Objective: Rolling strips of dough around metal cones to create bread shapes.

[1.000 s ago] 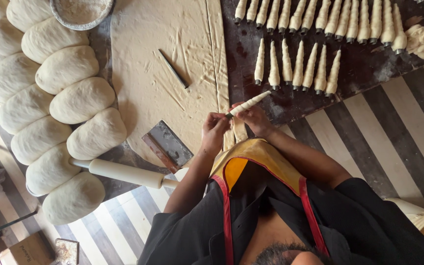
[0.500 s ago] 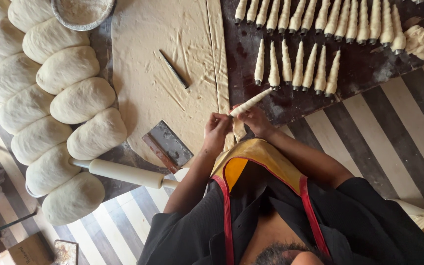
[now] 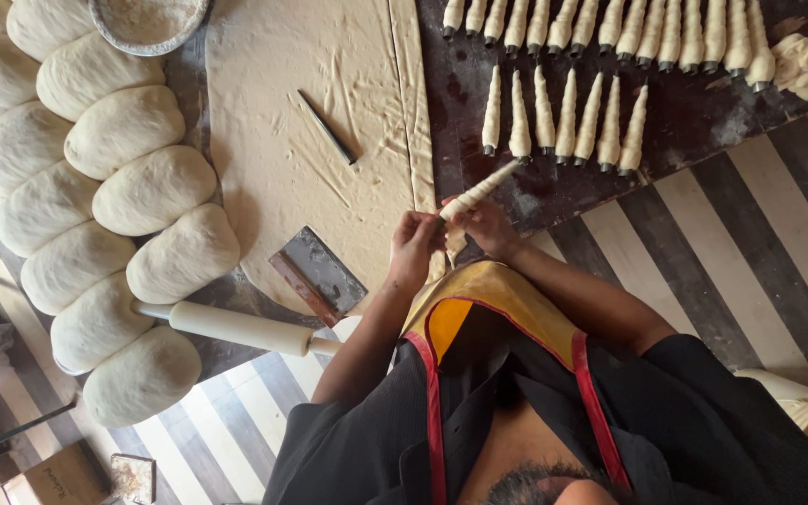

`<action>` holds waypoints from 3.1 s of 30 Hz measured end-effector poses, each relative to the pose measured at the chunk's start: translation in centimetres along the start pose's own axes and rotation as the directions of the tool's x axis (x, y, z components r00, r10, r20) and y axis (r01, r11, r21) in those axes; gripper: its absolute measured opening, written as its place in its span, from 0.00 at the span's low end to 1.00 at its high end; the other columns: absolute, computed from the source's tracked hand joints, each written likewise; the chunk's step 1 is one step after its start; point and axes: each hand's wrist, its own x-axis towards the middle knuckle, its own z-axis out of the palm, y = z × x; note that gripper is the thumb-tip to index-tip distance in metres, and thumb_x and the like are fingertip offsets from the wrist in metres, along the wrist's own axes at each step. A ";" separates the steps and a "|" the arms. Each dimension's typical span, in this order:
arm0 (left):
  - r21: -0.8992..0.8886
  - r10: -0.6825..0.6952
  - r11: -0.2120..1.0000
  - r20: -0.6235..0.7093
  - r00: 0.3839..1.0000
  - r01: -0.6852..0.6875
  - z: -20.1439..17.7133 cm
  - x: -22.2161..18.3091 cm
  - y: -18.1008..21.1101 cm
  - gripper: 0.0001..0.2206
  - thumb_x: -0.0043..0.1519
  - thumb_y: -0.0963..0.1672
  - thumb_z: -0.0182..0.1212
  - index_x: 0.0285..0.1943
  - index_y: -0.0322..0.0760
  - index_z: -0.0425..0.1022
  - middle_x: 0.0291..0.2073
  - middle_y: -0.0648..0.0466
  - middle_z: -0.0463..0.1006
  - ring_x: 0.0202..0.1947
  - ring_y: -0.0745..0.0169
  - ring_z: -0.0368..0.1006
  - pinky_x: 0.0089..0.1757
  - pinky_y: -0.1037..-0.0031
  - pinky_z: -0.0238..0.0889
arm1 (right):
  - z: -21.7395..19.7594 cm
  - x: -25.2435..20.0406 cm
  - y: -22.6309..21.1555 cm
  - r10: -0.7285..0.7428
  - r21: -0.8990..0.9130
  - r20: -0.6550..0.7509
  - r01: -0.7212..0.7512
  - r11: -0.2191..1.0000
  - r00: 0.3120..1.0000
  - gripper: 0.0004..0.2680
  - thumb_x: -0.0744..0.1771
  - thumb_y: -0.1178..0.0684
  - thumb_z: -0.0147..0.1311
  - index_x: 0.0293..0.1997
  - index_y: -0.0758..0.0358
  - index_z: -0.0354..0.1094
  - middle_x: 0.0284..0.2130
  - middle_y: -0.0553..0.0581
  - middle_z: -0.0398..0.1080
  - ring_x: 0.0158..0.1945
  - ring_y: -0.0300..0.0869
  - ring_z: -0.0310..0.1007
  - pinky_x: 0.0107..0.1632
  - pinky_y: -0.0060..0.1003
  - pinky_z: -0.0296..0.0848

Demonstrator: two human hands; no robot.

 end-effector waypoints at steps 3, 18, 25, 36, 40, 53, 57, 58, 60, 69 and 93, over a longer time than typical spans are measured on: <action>0.253 0.230 0.941 0.012 0.973 -0.225 -0.1 0.5 -0.3 0.05 0.72 0.39 0.58 0.50 0.30 0.68 0.38 0.48 0.77 0.36 0.65 0.74 0.40 0.73 0.72 | 0.0 0.3 0.5 -0.024 -0.189 -0.010 0.021 0.982 1.000 0.17 0.71 0.45 0.53 0.62 0.67 0.66 0.49 0.55 0.76 0.53 0.38 0.75 0.57 0.35 0.73; 0.047 0.131 0.991 -0.047 0.990 -0.128 -0.8 0.3 -1.4 0.07 0.70 0.42 0.57 0.47 0.30 0.66 0.32 0.47 0.77 0.27 0.64 0.73 0.30 0.71 0.69 | -0.4 -0.1 1.4 -0.016 -0.018 -0.026 0.015 1.000 1.000 0.15 0.71 0.50 0.60 0.62 0.69 0.68 0.47 0.57 0.75 0.49 0.36 0.74 0.53 0.33 0.75; 0.186 0.128 0.975 -0.029 0.991 -0.120 0.1 -0.2 -0.5 0.05 0.70 0.40 0.52 0.50 0.30 0.67 0.33 0.48 0.77 0.30 0.63 0.74 0.35 0.73 0.71 | -0.2 -0.3 0.6 0.064 -0.063 -0.015 -0.065 0.996 0.998 0.15 0.70 0.47 0.58 0.58 0.67 0.69 0.43 0.55 0.77 0.44 0.37 0.79 0.48 0.33 0.78; 0.289 0.317 0.910 -0.020 0.948 -0.298 -0.1 0.8 -1.8 0.06 0.67 0.36 0.60 0.48 0.31 0.67 0.36 0.47 0.77 0.32 0.62 0.76 0.36 0.73 0.72 | -0.3 0.0 0.8 0.116 -0.019 -0.009 -0.116 0.993 0.993 0.11 0.70 0.51 0.58 0.53 0.70 0.73 0.40 0.57 0.78 0.44 0.39 0.78 0.49 0.35 0.77; 0.180 0.200 0.965 -0.024 0.980 -0.192 1.4 -0.6 -0.3 0.07 0.65 0.38 0.58 0.48 0.34 0.66 0.34 0.47 0.76 0.30 0.63 0.74 0.34 0.74 0.72 | 0.2 -0.3 -0.4 -0.004 0.136 0.000 0.004 0.991 1.000 0.12 0.70 0.51 0.58 0.53 0.68 0.70 0.41 0.55 0.76 0.44 0.38 0.76 0.49 0.35 0.76; 0.213 0.231 0.953 -0.049 0.972 -0.216 0.9 -0.6 -1.2 0.05 0.69 0.38 0.56 0.49 0.32 0.65 0.34 0.48 0.76 0.29 0.64 0.73 0.32 0.72 0.70 | 0.6 -0.7 -1.5 0.107 -0.139 -0.079 -0.117 0.983 0.991 0.13 0.69 0.44 0.58 0.48 0.66 0.74 0.29 0.52 0.73 0.30 0.33 0.70 0.32 0.31 0.70; 0.540 0.426 0.738 0.093 0.900 -0.405 1.9 -0.8 -0.4 0.06 0.67 0.37 0.58 0.48 0.33 0.65 0.35 0.48 0.77 0.33 0.64 0.75 0.38 0.72 0.73 | 0.9 -0.2 -2.2 0.078 0.058 -0.093 -0.073 0.996 0.993 0.13 0.68 0.45 0.58 0.53 0.64 0.71 0.30 0.48 0.73 0.29 0.31 0.70 0.31 0.28 0.70; 0.272 0.239 0.934 0.003 0.971 -0.230 2.4 -0.8 0.2 0.05 0.67 0.38 0.56 0.48 0.34 0.65 0.35 0.50 0.77 0.32 0.66 0.75 0.35 0.74 0.72 | 0.9 -0.4 -2.3 0.046 0.041 -0.100 -0.042 0.998 0.994 0.13 0.69 0.46 0.59 0.51 0.65 0.72 0.31 0.48 0.74 0.29 0.30 0.69 0.31 0.28 0.69; -0.030 0.020 0.999 -0.017 1.000 -0.021 2.9 -0.6 0.7 0.05 0.66 0.38 0.55 0.49 0.36 0.66 0.34 0.52 0.77 0.30 0.67 0.74 0.33 0.75 0.71 | 0.6 -0.3 -2.3 0.008 0.022 -0.112 -0.005 1.000 0.994 0.12 0.69 0.46 0.59 0.50 0.66 0.73 0.31 0.48 0.74 0.30 0.30 0.68 0.32 0.27 0.67; 0.554 0.396 0.747 0.074 0.915 -0.367 3.5 -0.1 0.1 0.08 0.65 0.37 0.63 0.50 0.32 0.68 0.37 0.51 0.75 0.34 0.67 0.73 0.36 0.75 0.70 | 0.0 0.2 -2.7 0.067 -0.167 -0.158 -0.094 0.981 0.985 0.10 0.69 0.47 0.58 0.46 0.64 0.74 0.27 0.45 0.74 0.24 0.28 0.68 0.27 0.26 0.68; 0.966 0.387 -0.126 0.256 0.886 -0.224 5.8 3.4 1.9 0.13 0.64 0.46 0.64 0.55 0.37 0.73 0.41 0.44 0.80 0.42 0.38 0.79 0.41 0.54 0.73 | -4.1 2.2 1.0 0.102 -0.425 0.033 -0.079 0.902 0.994 0.11 0.67 0.53 0.59 0.53 0.63 0.70 0.37 0.59 0.78 0.38 0.43 0.80 0.41 0.37 0.80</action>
